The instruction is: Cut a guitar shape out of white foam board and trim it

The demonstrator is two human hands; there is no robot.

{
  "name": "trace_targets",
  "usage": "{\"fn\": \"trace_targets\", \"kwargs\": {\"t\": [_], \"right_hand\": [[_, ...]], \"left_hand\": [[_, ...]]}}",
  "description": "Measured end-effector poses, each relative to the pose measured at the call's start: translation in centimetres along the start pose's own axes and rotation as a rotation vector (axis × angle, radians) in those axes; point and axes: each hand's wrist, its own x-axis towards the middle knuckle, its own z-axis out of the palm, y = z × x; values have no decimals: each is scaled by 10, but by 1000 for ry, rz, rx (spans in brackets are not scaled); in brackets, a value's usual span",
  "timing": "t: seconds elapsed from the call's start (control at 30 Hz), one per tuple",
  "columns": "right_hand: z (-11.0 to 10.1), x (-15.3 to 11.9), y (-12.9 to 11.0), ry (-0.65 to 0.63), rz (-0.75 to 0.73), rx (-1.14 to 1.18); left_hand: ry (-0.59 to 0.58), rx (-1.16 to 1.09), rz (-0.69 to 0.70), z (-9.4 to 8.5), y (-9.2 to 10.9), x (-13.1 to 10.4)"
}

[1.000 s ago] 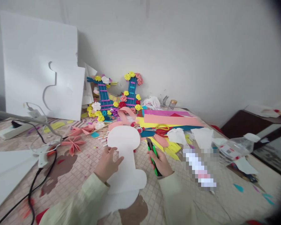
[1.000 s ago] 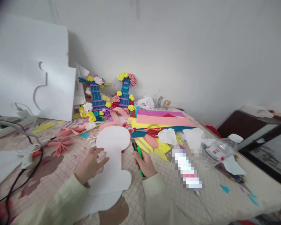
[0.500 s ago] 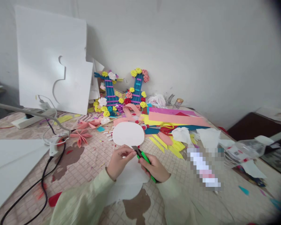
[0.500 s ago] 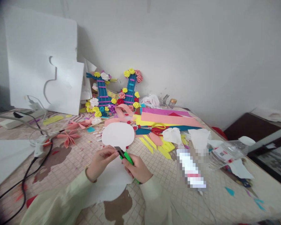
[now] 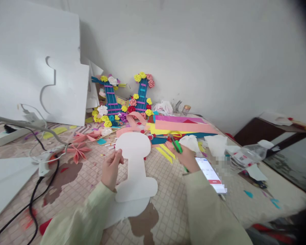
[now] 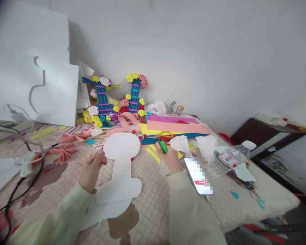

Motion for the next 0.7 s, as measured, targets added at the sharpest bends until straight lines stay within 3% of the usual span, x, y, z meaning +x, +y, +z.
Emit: {"fn": "trace_targets", "kwargs": {"t": [0.13, 0.27, 0.37, 0.47, 0.53, 0.63, 0.7], "right_hand": [[-24, 47, 24, 177, 146, -287], [-26, 62, 36, 231, 214, -405], [-28, 59, 27, 275, 172, -396], [-30, 48, 3, 282, 96, -311], [-25, 35, -17, 213, 55, -209], [-3, 12, -46, 3, 21, -17], [17, -2, -61, -237, 64, 289]], "left_hand": [[-54, 17, 4, 4, 4, -5], [-127, 24, -22, 6, 4, -8], [-133, 23, -27, 6, 1, -6], [-158, 27, -21, 7, -1, -6], [-210, 39, -12, 9, -1, -9], [-285, 70, 21, 11, 4, -17], [-313, 123, 107, 11, 11, -22]]}}
